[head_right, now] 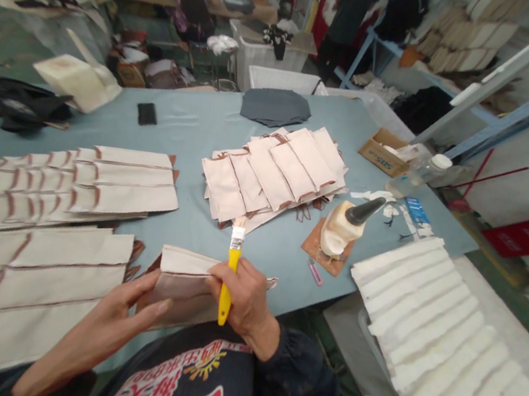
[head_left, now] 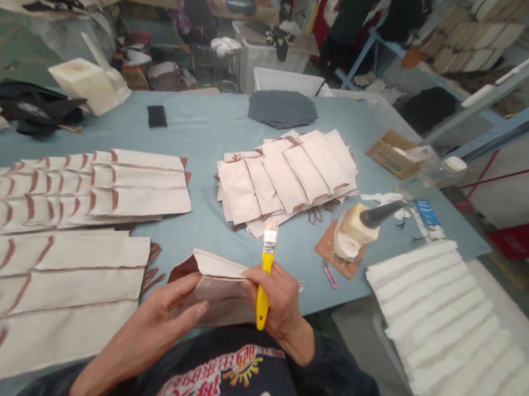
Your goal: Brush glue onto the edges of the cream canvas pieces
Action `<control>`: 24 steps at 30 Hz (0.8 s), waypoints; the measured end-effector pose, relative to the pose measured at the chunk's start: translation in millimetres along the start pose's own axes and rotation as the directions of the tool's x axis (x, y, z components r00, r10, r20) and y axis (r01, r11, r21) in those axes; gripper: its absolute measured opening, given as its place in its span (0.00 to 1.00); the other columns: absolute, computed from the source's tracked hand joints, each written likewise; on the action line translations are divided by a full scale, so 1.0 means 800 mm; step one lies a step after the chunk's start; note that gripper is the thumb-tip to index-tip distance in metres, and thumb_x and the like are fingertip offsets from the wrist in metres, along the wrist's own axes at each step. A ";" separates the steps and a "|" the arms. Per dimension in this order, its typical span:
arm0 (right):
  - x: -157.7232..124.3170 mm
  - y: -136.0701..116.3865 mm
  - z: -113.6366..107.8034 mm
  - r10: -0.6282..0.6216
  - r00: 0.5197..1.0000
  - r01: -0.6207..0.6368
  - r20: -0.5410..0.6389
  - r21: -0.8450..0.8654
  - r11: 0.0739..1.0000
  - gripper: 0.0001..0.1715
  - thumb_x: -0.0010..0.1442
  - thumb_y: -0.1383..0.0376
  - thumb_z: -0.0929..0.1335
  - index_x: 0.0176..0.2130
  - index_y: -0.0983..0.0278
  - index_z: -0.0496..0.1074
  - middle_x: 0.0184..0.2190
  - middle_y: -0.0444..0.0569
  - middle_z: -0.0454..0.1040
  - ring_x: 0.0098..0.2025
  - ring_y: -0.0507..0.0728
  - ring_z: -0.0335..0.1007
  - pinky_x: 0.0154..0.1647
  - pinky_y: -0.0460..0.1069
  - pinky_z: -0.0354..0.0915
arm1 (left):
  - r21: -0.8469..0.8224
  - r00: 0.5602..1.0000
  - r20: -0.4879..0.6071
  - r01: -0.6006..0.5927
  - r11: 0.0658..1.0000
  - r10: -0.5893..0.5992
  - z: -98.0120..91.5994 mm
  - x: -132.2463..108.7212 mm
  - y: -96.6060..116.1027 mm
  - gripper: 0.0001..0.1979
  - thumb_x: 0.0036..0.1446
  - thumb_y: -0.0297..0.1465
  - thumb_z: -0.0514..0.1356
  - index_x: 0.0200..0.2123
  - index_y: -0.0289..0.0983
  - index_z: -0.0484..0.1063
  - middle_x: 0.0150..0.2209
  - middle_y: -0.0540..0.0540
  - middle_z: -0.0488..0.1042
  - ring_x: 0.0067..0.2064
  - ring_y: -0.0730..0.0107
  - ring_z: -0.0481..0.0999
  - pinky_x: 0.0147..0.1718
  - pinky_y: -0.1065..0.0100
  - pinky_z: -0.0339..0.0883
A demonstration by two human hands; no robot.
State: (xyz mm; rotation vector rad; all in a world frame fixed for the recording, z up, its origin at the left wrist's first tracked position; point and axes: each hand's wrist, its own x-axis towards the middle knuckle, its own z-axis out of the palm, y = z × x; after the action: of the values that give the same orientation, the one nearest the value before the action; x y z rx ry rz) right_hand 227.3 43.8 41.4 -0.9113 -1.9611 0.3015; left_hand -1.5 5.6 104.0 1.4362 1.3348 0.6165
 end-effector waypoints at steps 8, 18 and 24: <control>0.024 0.004 -0.005 -0.009 0.998 0.011 0.059 -0.032 0.999 0.15 0.75 0.60 0.65 0.38 0.62 0.76 0.26 0.49 0.78 0.27 0.55 0.72 0.30 0.49 0.65 | -0.233 0.987 0.161 0.054 0.971 -0.017 -0.021 0.028 0.008 0.17 0.63 0.44 0.63 0.44 0.37 0.82 0.39 0.45 0.83 0.40 0.61 0.78 0.44 0.65 0.72; 0.079 0.023 0.003 0.213 0.956 -0.249 0.202 0.172 0.953 0.16 0.73 0.56 0.67 0.37 0.63 0.76 0.27 0.44 0.79 0.26 0.51 0.73 0.29 0.45 0.64 | -0.632 0.960 0.247 0.264 0.728 -0.134 -0.054 0.063 0.003 0.30 0.59 0.55 0.65 0.50 0.36 0.83 0.41 0.40 0.86 0.41 0.55 0.82 0.40 0.63 0.75; 0.066 0.020 -0.003 -0.142 0.990 0.141 0.016 0.044 0.989 0.11 0.74 0.60 0.66 0.40 0.62 0.75 0.29 0.49 0.80 0.30 0.55 0.75 0.32 0.48 0.68 | -0.014 0.985 0.032 -0.167 0.986 0.167 -0.043 0.040 0.016 0.16 0.68 0.39 0.60 0.50 0.38 0.83 0.41 0.43 0.85 0.41 0.58 0.81 0.44 0.62 0.76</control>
State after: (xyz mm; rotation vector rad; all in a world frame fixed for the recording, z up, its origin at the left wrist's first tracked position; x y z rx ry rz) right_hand 220.9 91.8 67.6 -0.7397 -2.0174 0.2697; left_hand -18.6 49.0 118.6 1.5532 1.1916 0.7053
